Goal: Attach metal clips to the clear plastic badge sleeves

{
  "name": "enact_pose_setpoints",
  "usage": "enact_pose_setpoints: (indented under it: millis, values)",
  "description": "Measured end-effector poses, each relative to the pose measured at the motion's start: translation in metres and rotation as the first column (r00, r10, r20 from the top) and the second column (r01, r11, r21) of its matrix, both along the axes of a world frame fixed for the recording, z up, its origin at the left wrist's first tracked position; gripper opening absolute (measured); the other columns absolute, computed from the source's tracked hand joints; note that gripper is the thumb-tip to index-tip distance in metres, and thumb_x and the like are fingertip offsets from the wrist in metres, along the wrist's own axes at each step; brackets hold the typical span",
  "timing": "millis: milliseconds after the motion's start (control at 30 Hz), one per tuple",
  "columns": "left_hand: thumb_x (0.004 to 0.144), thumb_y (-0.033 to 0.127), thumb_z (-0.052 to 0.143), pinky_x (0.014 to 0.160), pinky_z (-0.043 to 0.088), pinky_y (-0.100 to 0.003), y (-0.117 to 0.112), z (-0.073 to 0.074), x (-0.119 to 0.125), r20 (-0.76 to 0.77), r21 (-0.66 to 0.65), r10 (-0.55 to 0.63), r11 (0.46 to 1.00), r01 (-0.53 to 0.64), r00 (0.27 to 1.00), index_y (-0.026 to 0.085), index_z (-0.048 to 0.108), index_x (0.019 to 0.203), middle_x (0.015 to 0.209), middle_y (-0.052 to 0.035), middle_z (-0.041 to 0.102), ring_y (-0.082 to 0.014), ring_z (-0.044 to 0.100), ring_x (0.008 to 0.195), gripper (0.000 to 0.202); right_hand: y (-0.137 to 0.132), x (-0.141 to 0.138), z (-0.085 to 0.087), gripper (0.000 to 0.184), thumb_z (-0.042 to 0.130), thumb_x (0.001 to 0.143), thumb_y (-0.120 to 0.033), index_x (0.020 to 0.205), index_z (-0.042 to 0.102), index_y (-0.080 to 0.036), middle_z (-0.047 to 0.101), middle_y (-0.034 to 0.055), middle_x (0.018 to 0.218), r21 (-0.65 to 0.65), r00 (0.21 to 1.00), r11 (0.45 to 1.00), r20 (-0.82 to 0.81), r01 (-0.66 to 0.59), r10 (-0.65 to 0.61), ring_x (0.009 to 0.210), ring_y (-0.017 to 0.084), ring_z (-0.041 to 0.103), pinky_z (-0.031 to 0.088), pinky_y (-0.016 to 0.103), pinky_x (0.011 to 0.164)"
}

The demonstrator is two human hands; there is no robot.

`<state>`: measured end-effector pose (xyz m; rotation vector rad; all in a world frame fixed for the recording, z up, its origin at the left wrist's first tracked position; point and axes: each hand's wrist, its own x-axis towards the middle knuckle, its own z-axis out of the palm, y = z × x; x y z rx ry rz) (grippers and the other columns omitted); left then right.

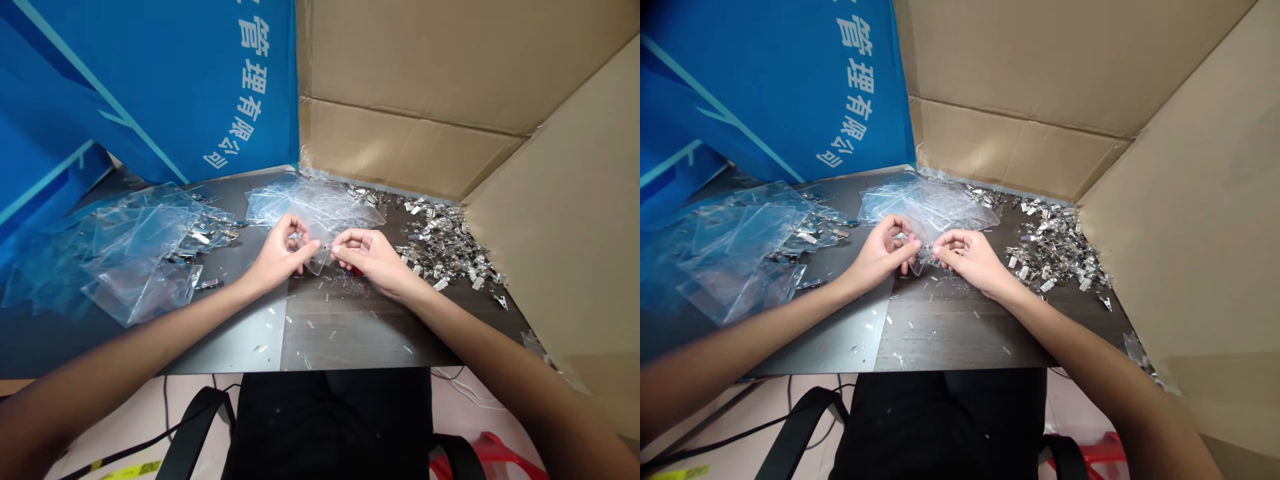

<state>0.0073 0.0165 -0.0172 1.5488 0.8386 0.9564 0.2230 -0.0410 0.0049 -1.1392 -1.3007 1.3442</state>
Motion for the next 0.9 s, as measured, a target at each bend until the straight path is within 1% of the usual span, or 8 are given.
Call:
enact_pose_setpoints:
  millis: [233,333,433,533,600,733,833,900]
  values:
    - [0.083,0.043,0.095,0.045,0.057,-0.022,-0.0002,-0.0001,-0.0002,0.010,-0.017,-0.074,0.997,0.074,0.997,0.024,0.051,0.108,0.098,0.0021,0.059,-0.0102,0.064,0.063,0.054,-0.0007,-0.0007,-0.0014,0.038,0.103,0.074,-0.046,0.089,0.078,-0.022,0.071,-0.0016,0.074,-0.039,0.999,0.999,-0.036,-0.025,0.024,0.066,0.013,0.060,0.051,0.029,0.064]
    - [0.086,0.047,0.095,0.051,0.060,-0.023,0.0006,0.0001,-0.0012,0.042,-0.034,-0.109,0.993,0.110,0.993,0.024,0.051,0.110,0.098,0.0016,0.061,-0.0108,0.067,0.064,0.055,-0.0011,0.0009,-0.0003,0.038,0.102,0.076,-0.048,0.095,0.082,-0.022,0.076,0.0018,0.082,-0.037,0.998,0.998,-0.047,-0.042,0.040,0.072,0.015,0.065,0.054,0.031,0.068]
    - [0.085,0.052,0.096,0.056,0.062,-0.026,0.0009,0.0024,-0.0013,0.050,-0.065,-0.130,0.989,0.133,0.990,0.023,0.053,0.108,0.095,0.0012,0.062,-0.0129,0.068,0.067,0.057,-0.0011,0.0030,0.0022,0.036,0.100,0.077,-0.043,0.102,0.084,-0.021,0.082,0.0055,0.095,0.014,0.998,0.998,-0.036,-0.060,0.060,0.083,0.018,0.072,0.060,0.033,0.077]
    - [0.081,0.054,0.099,0.056,0.063,-0.028,0.0002,0.0060,-0.0004,0.040,-0.065,-0.094,0.993,0.097,0.995,0.022,0.057,0.104,0.088,0.0023,0.058,-0.0144,0.066,0.069,0.058,-0.0011,0.0047,0.0048,0.033,0.096,0.079,-0.033,0.108,0.084,-0.022,0.085,0.0066,0.104,0.102,0.999,0.994,0.010,-0.043,0.042,0.092,0.020,0.078,0.064,0.037,0.088]
    - [0.079,0.053,0.101,0.055,0.063,-0.028,0.0000,0.0077,0.0001,0.029,-0.038,-0.061,0.997,0.062,0.998,0.021,0.058,0.100,0.084,0.0030,0.055,-0.0148,0.064,0.069,0.057,-0.0014,0.0051,0.0056,0.030,0.092,0.082,-0.030,0.110,0.083,-0.022,0.086,0.0070,0.104,0.135,0.999,0.990,0.049,-0.031,0.024,0.093,0.021,0.080,0.066,0.040,0.092]
    - [0.073,0.047,0.104,0.055,0.059,-0.028,0.0012,0.0075,0.0002,-0.004,0.027,0.014,1.000,-0.014,1.000,0.022,0.059,0.096,0.080,0.0038,0.054,-0.0139,0.059,0.067,0.056,-0.0029,0.0035,0.0041,0.024,0.088,0.087,-0.033,0.107,0.081,-0.020,0.085,0.0085,0.100,0.142,0.994,0.990,0.104,0.012,-0.027,0.088,0.022,0.082,0.069,0.043,0.092]
    - [0.070,0.044,0.105,0.057,0.054,-0.027,0.0023,0.0064,-0.0002,-0.022,0.059,0.080,0.995,-0.079,0.997,0.022,0.057,0.094,0.078,0.0041,0.054,-0.0138,0.056,0.068,0.057,-0.0042,0.0016,0.0019,0.027,0.090,0.087,-0.038,0.103,0.079,-0.019,0.084,0.0092,0.096,0.120,0.989,0.991,0.126,0.058,-0.073,0.086,0.023,0.083,0.070,0.043,0.089]
    - [0.072,0.045,0.102,0.059,0.050,-0.027,0.0022,0.0065,-0.0003,-0.044,0.096,0.121,0.989,-0.116,0.992,0.022,0.057,0.095,0.077,0.0043,0.054,-0.0137,0.054,0.068,0.055,-0.0048,0.0008,0.0013,0.031,0.093,0.086,-0.041,0.102,0.079,-0.019,0.085,0.0095,0.095,0.112,0.989,0.992,0.131,0.056,-0.070,0.087,0.024,0.083,0.070,0.043,0.088]
